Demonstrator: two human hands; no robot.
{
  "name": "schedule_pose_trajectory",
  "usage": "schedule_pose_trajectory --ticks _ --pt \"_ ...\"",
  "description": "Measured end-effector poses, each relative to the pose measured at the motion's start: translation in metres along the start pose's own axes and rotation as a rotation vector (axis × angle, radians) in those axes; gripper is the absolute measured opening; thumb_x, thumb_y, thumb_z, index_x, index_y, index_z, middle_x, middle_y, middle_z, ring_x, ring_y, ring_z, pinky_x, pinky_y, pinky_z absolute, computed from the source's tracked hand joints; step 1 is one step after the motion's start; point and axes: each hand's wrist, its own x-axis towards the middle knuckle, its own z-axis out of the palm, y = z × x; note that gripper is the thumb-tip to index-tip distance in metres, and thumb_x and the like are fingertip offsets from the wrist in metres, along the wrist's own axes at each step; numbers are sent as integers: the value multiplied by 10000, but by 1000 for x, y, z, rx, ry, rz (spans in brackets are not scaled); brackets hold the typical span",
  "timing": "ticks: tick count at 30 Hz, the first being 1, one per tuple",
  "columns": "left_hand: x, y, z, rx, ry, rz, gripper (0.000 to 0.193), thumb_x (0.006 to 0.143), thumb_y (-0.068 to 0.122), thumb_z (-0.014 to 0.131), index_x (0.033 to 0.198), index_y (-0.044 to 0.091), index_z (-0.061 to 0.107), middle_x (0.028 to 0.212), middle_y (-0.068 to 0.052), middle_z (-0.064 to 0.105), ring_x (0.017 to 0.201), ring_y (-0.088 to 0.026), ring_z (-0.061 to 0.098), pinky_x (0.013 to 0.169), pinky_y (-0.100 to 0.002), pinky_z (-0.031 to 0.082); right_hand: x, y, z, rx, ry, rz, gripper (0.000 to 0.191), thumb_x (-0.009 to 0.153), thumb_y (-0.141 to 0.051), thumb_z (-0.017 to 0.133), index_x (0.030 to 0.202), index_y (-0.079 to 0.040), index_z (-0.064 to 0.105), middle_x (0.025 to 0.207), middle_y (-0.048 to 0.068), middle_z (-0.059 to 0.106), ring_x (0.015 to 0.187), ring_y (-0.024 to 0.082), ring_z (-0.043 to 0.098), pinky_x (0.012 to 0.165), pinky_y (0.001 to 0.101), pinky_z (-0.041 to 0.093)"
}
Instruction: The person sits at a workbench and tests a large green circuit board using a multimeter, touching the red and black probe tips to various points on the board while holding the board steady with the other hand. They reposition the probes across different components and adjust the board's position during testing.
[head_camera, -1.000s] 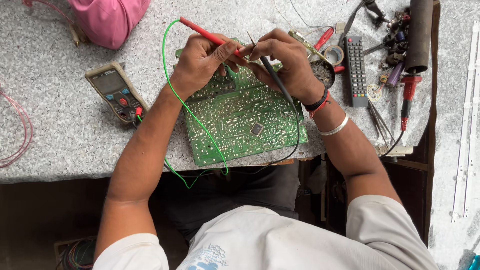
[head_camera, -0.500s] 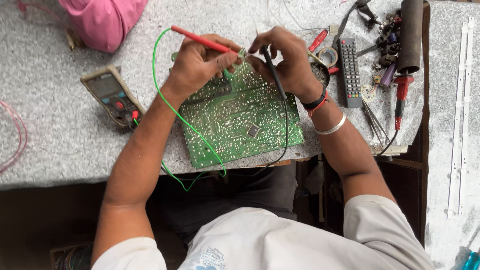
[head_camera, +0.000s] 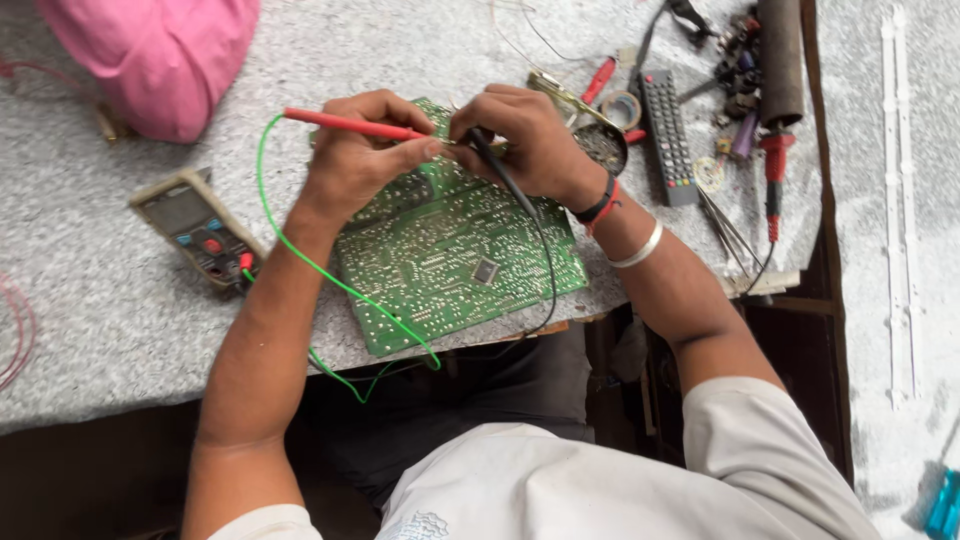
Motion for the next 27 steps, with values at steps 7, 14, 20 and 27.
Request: schedule_pose_trajectory --ticks 7,14,20,27 --pt "-2 3 2 4 -9 4 171 937 74 823 1034 -24 722 883 -72 747 784 -80 689 689 -205 549 -2 -1 -2 -41 10 -75 172 949 -101 787 1058 -63 660 963 80 713 880 281 688 754 396 554" --pt "-3 4 2 -57 -42 3 175 944 85 806 1040 -23 707 908 -73 754 830 -79 715 720 -200 566 0 -5 -3 -60 -18 -80 180 936 -110 789 1061 -62 668 926 79 694 849 284 669 716 402 529" --pt "-3 0 5 -5 -29 9 218 962 167 834 1018 -11 721 863 -49 734 760 -65 666 660 -199 527 -1 -1 -1 -46 -4 -87 147 950 -100 782 1032 -60 667 905 69 697 832 253 672 695 371 542" --pt "-3 1 6 44 -14 7 223 949 189 846 936 1 727 786 -20 692 687 -48 605 593 -204 470 -3 2 1 -84 -5 -102 159 905 -89 766 1018 -63 658 892 57 700 834 235 678 708 369 552"
